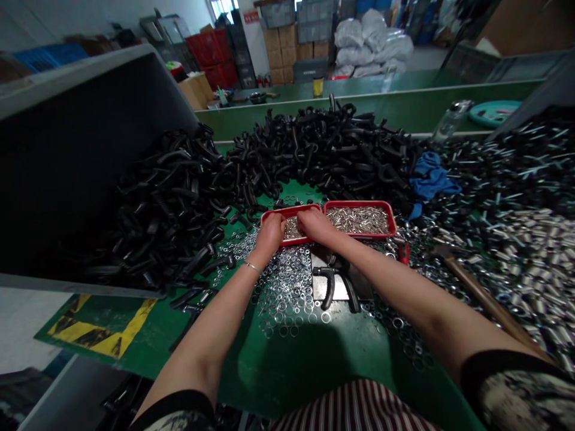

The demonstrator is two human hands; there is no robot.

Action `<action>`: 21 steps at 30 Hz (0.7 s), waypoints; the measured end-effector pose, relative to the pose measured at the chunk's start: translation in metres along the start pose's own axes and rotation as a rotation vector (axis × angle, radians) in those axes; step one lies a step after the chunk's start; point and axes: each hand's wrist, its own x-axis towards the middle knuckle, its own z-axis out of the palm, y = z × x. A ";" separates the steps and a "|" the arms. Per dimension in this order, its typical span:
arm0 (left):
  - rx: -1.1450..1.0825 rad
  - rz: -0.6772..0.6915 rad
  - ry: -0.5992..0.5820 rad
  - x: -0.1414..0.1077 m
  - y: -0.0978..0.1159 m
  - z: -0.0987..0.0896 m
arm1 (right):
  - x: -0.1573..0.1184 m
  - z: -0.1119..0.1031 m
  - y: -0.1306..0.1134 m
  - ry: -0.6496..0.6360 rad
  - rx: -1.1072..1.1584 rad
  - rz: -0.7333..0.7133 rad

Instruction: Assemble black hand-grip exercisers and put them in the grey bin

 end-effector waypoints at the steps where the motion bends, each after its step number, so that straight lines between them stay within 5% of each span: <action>1: -0.013 0.002 0.012 0.000 -0.001 0.000 | 0.000 0.001 0.001 0.014 0.041 0.001; 7: -0.074 0.061 0.094 -0.002 0.002 0.003 | -0.001 -0.002 0.006 0.155 0.337 0.064; 10: -0.211 0.031 0.103 0.000 -0.002 -0.008 | -0.012 -0.026 0.027 0.270 0.473 0.131; 13: -0.377 -0.135 0.256 0.025 -0.019 -0.050 | -0.027 -0.080 0.071 0.464 0.729 0.184; 16: -0.355 -0.273 0.483 0.068 -0.035 -0.119 | -0.043 -0.155 0.118 0.606 0.874 0.227; 19: -0.227 -0.206 0.593 0.094 -0.023 -0.174 | -0.065 -0.212 0.140 0.586 0.787 0.265; 21: -0.247 -0.094 0.554 0.083 0.004 -0.178 | -0.087 -0.220 0.136 0.548 0.758 0.280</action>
